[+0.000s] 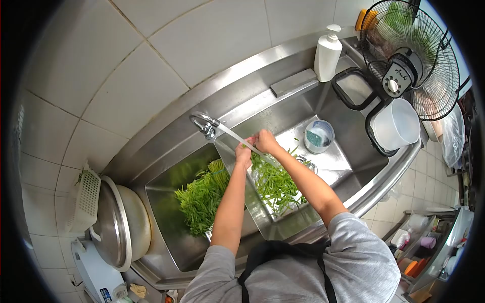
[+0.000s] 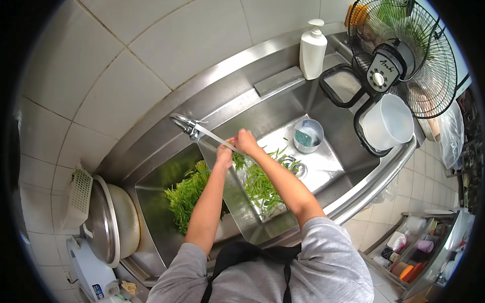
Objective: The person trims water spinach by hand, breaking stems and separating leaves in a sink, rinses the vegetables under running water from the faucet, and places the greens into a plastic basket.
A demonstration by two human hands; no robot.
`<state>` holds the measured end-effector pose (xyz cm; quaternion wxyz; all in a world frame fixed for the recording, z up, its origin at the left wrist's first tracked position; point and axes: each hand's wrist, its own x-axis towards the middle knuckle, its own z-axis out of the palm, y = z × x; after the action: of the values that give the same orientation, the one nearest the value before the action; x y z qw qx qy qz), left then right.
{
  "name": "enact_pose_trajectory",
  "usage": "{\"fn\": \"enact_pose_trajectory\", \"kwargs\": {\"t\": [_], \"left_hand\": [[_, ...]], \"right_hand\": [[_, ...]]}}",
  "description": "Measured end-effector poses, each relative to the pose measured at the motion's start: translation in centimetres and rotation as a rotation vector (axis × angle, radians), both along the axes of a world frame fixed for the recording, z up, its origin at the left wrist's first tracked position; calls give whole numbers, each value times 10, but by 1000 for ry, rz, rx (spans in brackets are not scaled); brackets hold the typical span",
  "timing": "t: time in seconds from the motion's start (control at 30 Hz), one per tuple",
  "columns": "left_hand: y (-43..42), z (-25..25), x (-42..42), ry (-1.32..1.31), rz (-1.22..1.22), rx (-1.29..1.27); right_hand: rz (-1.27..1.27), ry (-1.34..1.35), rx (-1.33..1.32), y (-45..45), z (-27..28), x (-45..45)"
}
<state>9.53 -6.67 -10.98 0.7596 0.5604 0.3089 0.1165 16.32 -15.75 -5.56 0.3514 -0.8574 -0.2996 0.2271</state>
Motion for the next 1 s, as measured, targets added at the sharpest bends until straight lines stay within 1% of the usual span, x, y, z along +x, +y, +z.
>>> {"fn": "enact_pose_trajectory", "kwargs": {"t": [0.03,0.07,0.1,0.13,0.17,0.2,0.23,0.27,0.3,0.33,0.37,0.4,0.43,0.47,0.53,0.57,0.6,0.63,0.7,0.73,0.8,0.83,0.87,0.97,1.0], "left_hand": [[3,-6,5,-46,36,-94],[4,-14,9,-72,55,-262],[1,-13,12,8,1,-320],[-2,-5,17,84,-52,-375],[-7,7,19,161,-104,-430],[-20,41,16,260,-124,-413],[-21,47,16,251,-180,-344],[-20,53,15,242,-236,-274],[-18,60,15,232,-290,-204],[-11,77,15,425,-434,-110],[-7,72,12,347,-521,-4],[-3,63,9,269,-607,102],[1,53,4,190,-688,207],[1,46,2,218,-623,365],[10,35,-3,279,-531,560],[14,30,-6,310,-486,655],[16,24,-12,166,-427,506],[19,15,-16,130,-399,538],[26,-1,-22,58,-339,603],[20,13,-28,109,-346,544],[21,-7,-31,12,-319,462],[17,-5,-32,-37,-307,420],[13,-4,-35,-42,-323,393],[2,0,-34,-60,-318,635],[1,2,-33,-77,-306,549]], "right_hand": [[-8,-5,-51,-3,-12,-7],[-59,-164,49,-2,-43,-17],[-109,-321,149,3,-85,-28],[-159,-482,252,6,-107,-32],[-174,-297,220,0,-96,-34],[-188,-113,187,-11,-71,-37],[-203,72,153,-19,-58,-38],[-222,28,161,-22,-62,-37],[-207,128,199,-26,-61,-33],[-190,229,236,-30,-60,-25],[-175,331,274,-33,-63,-18],[-165,549,449,-31,-79,-14],[-150,681,484,-31,-79,-12],[-132,809,518,-30,-76,-8],[-93,1051,533,-28,-64,-8],[-83,1062,557,-25,-65,-9],[-73,1071,581,-22,-63,-9],[-61,1081,605,-19,-64,-9],[-26,1041,512,-16,-65,-7],[-9,1019,467,-15,-62,-5],[33,1067,319,-22,-57,3],[51,1090,244,-24,-56,6],[46,1077,246,-21,-61,7],[57,1024,229,-12,-71,6],[80,994,212,-11,-73,11]]}}
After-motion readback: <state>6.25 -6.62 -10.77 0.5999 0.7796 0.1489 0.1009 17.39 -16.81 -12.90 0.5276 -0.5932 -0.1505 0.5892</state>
